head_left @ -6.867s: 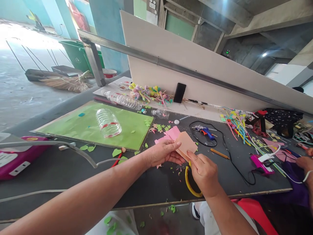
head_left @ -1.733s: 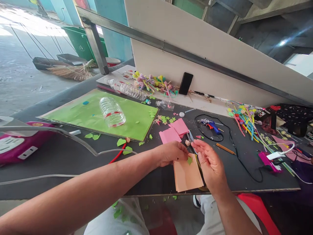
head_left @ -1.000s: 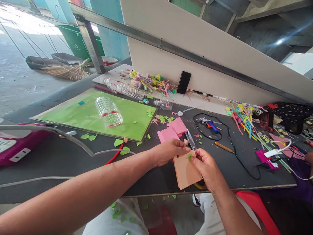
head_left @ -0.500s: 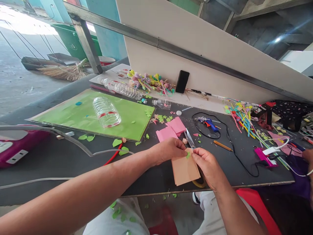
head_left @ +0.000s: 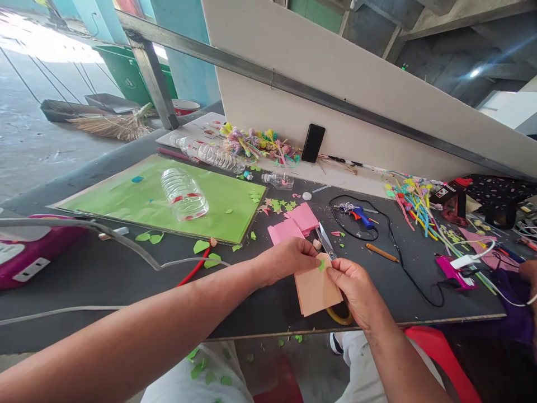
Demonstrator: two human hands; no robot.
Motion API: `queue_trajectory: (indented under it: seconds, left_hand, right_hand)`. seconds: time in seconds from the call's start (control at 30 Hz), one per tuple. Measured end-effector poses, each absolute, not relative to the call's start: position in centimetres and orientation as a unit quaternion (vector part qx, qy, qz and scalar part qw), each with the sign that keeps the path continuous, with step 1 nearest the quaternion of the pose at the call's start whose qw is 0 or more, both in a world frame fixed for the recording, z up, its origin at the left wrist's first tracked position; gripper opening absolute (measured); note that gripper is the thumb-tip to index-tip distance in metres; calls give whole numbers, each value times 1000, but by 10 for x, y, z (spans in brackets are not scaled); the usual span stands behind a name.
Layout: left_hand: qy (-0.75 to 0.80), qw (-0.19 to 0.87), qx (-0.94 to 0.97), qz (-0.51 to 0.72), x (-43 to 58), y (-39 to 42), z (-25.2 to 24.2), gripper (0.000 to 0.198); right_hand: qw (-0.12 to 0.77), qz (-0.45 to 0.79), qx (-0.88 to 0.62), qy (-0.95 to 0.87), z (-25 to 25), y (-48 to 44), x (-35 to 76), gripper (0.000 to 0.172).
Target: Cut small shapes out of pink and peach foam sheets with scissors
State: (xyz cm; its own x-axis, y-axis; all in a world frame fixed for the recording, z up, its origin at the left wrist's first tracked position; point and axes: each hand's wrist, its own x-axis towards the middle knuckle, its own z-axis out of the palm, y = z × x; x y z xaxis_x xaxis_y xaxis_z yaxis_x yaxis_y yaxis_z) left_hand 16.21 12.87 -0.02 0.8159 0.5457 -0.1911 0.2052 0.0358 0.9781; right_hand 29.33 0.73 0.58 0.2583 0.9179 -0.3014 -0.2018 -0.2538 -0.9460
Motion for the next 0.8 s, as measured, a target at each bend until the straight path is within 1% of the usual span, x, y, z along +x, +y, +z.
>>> queue_trajectory:
  seconds: [0.37, 0.57, 0.8]
  left_hand:
    - [268, 620, 730, 109, 160, 130, 3, 35]
    - [269, 609, 738, 108, 159, 129, 5, 31]
    - [271, 603, 743, 106, 160, 129, 4, 34]
  right_hand:
    - [504, 509, -608, -342, 4, 4, 304, 21]
    - [499, 509, -616, -335, 3, 7, 302, 15]
    - [498, 514, -616, -329, 3, 7, 303, 14]
